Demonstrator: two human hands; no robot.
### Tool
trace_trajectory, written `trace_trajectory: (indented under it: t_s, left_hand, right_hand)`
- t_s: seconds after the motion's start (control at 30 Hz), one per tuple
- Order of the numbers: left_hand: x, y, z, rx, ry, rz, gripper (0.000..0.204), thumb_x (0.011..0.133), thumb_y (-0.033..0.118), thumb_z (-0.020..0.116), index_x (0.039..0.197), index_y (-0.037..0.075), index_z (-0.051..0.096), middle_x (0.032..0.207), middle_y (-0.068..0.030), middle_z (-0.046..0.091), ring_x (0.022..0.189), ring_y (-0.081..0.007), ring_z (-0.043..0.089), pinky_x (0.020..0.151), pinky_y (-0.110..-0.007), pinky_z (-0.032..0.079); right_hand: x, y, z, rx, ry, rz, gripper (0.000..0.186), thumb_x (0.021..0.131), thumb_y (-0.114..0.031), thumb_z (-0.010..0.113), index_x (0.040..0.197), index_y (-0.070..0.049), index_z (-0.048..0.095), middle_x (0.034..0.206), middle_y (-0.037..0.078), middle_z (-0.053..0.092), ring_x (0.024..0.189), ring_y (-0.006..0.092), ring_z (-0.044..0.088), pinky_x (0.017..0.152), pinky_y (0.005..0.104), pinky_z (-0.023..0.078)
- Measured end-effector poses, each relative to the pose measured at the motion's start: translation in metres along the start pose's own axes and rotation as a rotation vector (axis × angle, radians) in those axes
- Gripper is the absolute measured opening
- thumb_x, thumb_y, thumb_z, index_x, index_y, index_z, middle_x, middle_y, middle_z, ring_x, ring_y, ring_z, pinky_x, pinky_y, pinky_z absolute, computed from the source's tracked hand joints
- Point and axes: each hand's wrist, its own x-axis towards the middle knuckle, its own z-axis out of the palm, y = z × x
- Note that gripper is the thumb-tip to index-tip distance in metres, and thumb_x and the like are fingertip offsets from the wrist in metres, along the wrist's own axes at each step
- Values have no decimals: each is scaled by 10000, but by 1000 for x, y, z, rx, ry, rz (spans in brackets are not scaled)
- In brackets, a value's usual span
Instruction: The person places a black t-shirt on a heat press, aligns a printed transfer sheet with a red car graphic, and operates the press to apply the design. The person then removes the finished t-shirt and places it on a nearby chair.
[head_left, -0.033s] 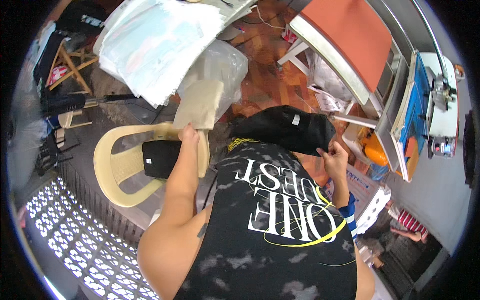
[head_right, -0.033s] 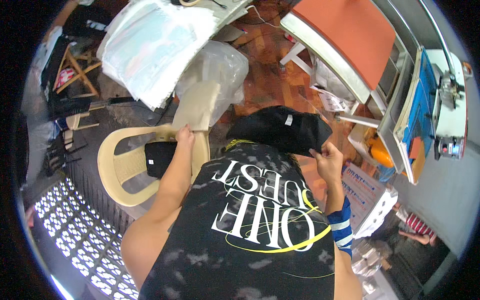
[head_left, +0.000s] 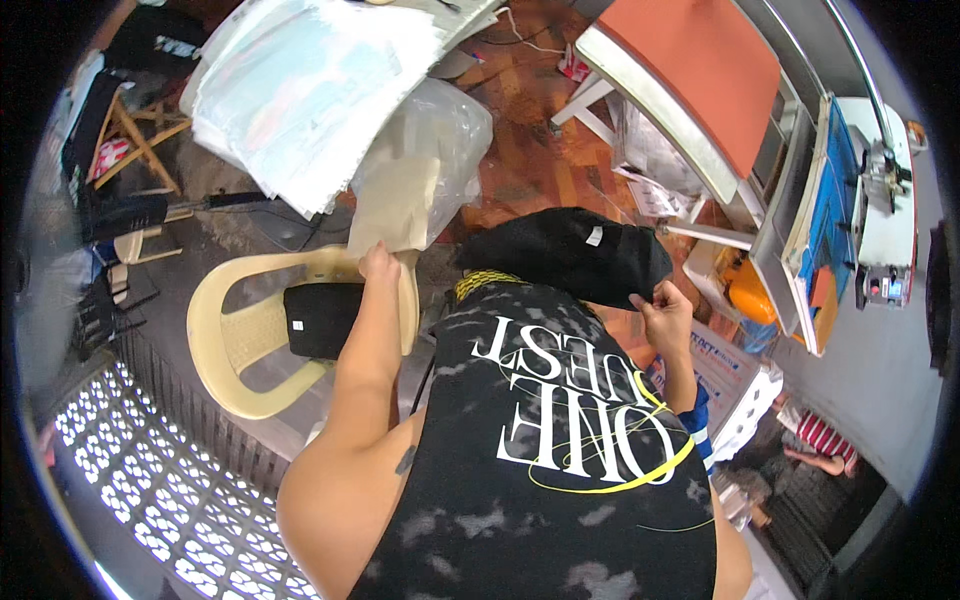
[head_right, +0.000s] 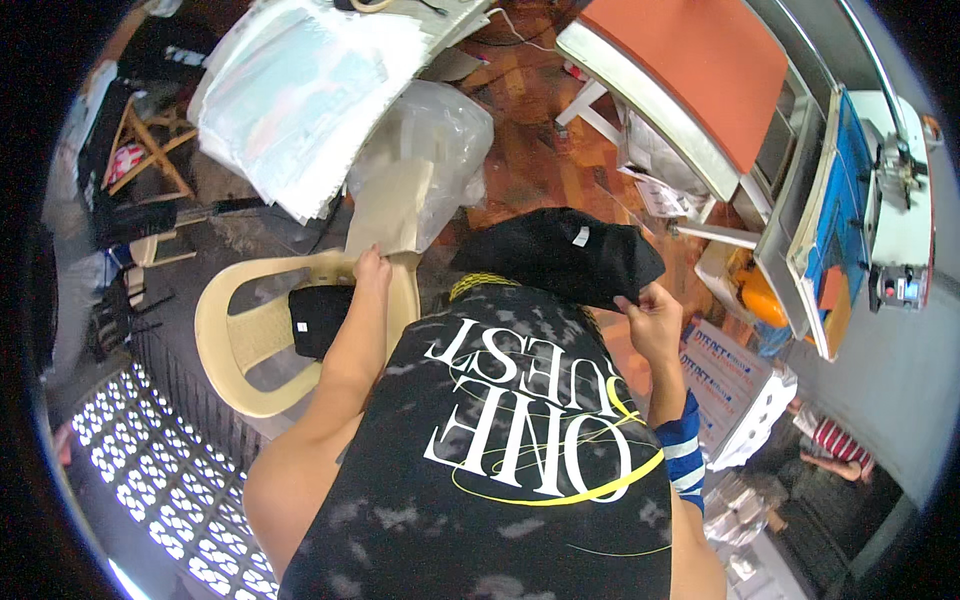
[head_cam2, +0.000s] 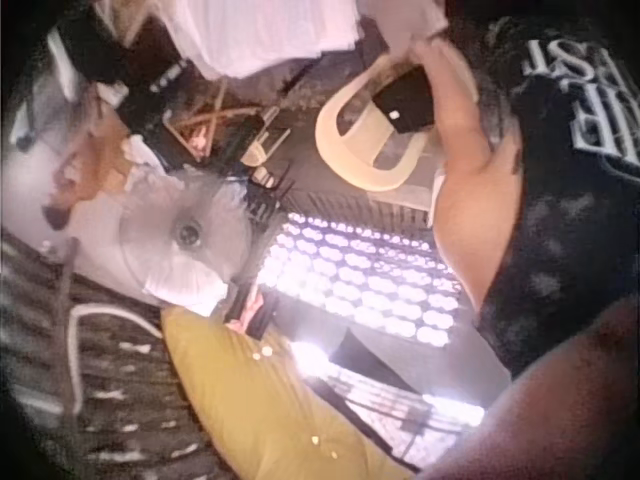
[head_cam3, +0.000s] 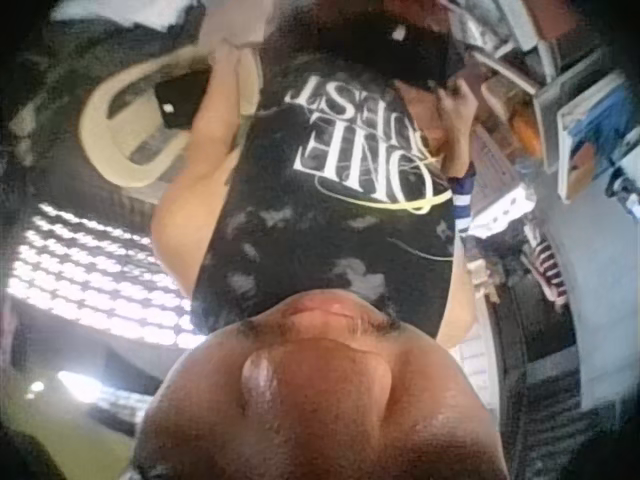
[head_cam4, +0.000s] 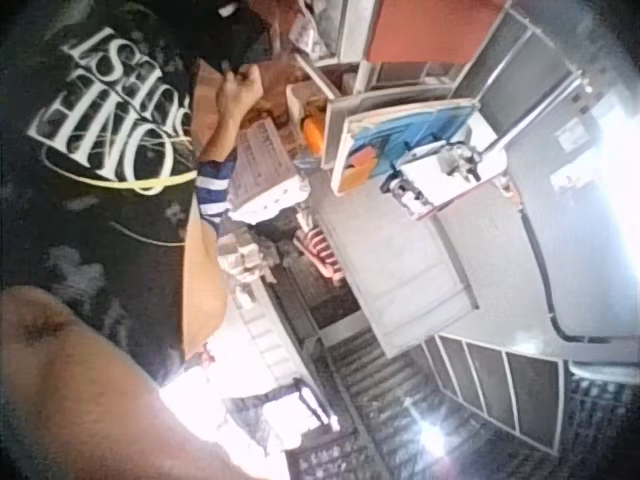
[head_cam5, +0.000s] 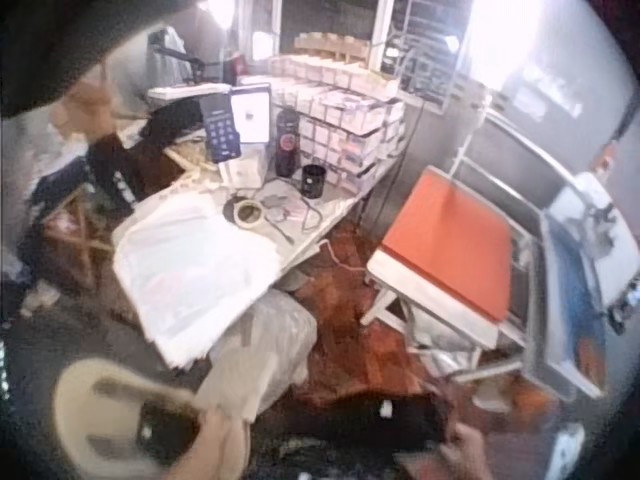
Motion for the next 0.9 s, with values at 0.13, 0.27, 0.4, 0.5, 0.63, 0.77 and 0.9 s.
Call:
trace_trajectory:
  t_s: [0.13,0.27,0.4,0.5,0.63,0.77,0.9]
  left_hand:
    - [52,8,99,338,-101,-142,522,1030,352,535,1379,-35,521,1190,-196,703,1047,-278,679,884,-403,579]
    - [-3,75,236,1356,-571,-604,725,928,490,657,1444,2,509,1192,-196,723,1110,-327,674,905,-440,579]
    - [-99,30,287,1510,-1384,732,800,777,262,820,1461,6,493,1492,-242,518,1311,-384,558,1070,-451,486]
    - [-208,-22,299,1141,-1917,1046,964,614,253,937,1466,79,521,1561,-199,443,1427,-405,418,1155,-471,405]
    - [-251,-65,285,1041,-2075,722,321,879,144,742,1177,34,697,1058,-186,711,1019,-361,674,890,-434,520]
    - [-275,3,329,1165,-1819,540,183,974,161,624,1055,11,689,933,-211,713,912,-394,693,793,-437,530]
    - [-332,92,366,1289,-1954,1101,200,896,154,691,1055,38,655,935,-204,695,899,-403,697,737,-465,538]
  right_hand:
    - [-2,-24,18,-130,-31,-6,432,761,-70,873,710,-13,448,684,57,477,647,133,431,589,307,381]
    - [-23,-22,15,19,71,-6,356,791,17,809,770,-27,456,886,85,644,797,125,574,741,268,465]
    - [-16,-33,-1,636,45,159,299,794,145,698,870,-52,486,1073,122,705,947,159,652,873,280,520]
    - [-16,-41,-12,890,108,124,306,793,170,671,854,-76,500,1071,127,708,947,161,658,873,280,523]
    - [-11,-38,-43,459,363,99,281,756,106,728,982,-26,627,1033,108,718,900,185,677,850,320,539]
    - [-11,-15,-62,100,127,365,256,746,14,766,991,-56,778,1174,137,707,1009,261,692,908,335,523]
    - [21,-3,-64,132,439,-160,254,735,39,793,976,-32,758,1031,77,750,934,236,696,898,354,522]
